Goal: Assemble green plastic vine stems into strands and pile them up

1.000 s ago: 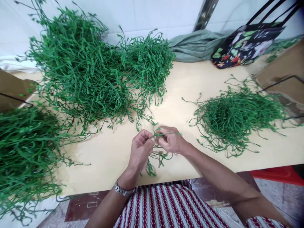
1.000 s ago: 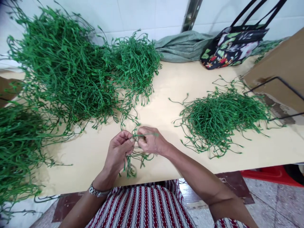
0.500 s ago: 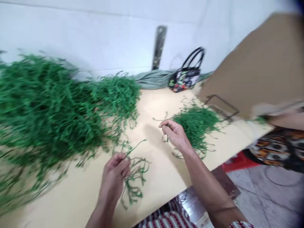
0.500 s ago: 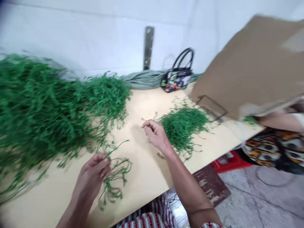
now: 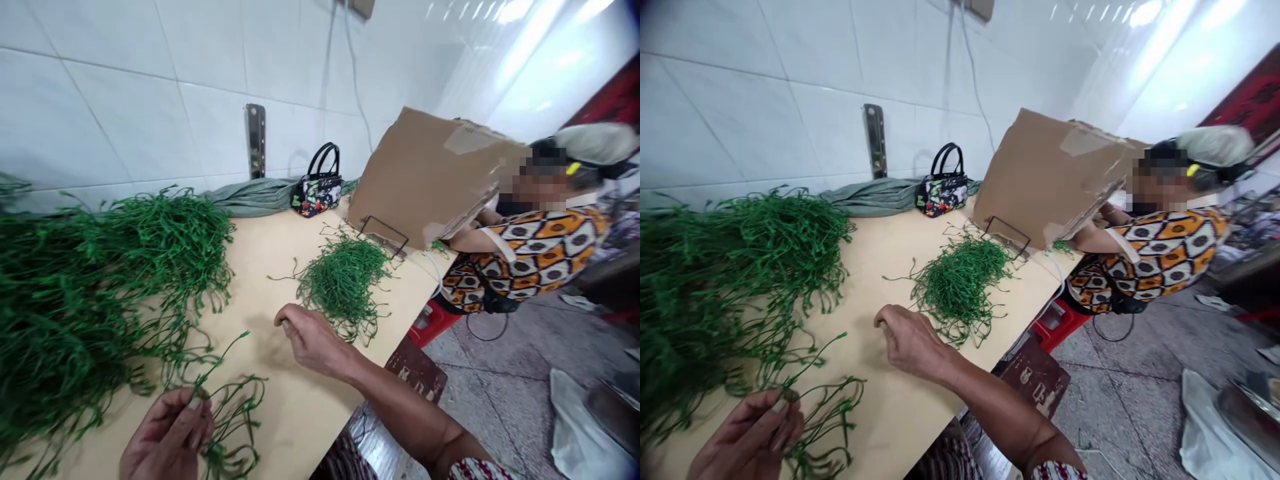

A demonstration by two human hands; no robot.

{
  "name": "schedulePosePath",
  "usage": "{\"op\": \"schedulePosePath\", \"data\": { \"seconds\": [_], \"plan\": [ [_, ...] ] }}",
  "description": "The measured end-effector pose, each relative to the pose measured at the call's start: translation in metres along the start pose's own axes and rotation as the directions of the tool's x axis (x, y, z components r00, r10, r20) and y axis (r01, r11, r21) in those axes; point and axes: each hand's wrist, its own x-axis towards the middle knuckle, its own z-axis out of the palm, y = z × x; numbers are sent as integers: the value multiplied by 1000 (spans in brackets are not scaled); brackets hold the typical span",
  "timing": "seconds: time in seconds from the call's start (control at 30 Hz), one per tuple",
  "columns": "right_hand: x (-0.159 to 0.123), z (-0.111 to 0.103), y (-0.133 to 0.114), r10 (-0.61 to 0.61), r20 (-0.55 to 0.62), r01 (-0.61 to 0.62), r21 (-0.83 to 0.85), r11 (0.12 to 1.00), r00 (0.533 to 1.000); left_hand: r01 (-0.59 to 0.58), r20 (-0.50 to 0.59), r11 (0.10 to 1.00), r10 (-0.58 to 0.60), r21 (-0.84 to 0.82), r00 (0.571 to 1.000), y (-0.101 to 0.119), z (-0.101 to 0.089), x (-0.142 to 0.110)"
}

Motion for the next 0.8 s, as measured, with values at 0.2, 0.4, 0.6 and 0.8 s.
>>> {"op": "schedulePosePath", "data": {
  "seconds": [0.2,0.4,0.6,0.8],
  "plan": [
    [-4,23,-28,-225,99,178,346,921,969,-80,81,995,84,-52,993,-1,11,-11],
    [-3,39,-31,-420,57,381,325,865,906,-84,109,995,88,-45,990,-4,11,-14],
    [-2,62,-28,-516,32,500,208,841,856,-17,165,996,31,-89,986,-3,8,-15],
    [-1,68,-25,-590,-35,590,94,802,807,76,224,983,-38,-166,974,-4,4,-14]
  ]
}}
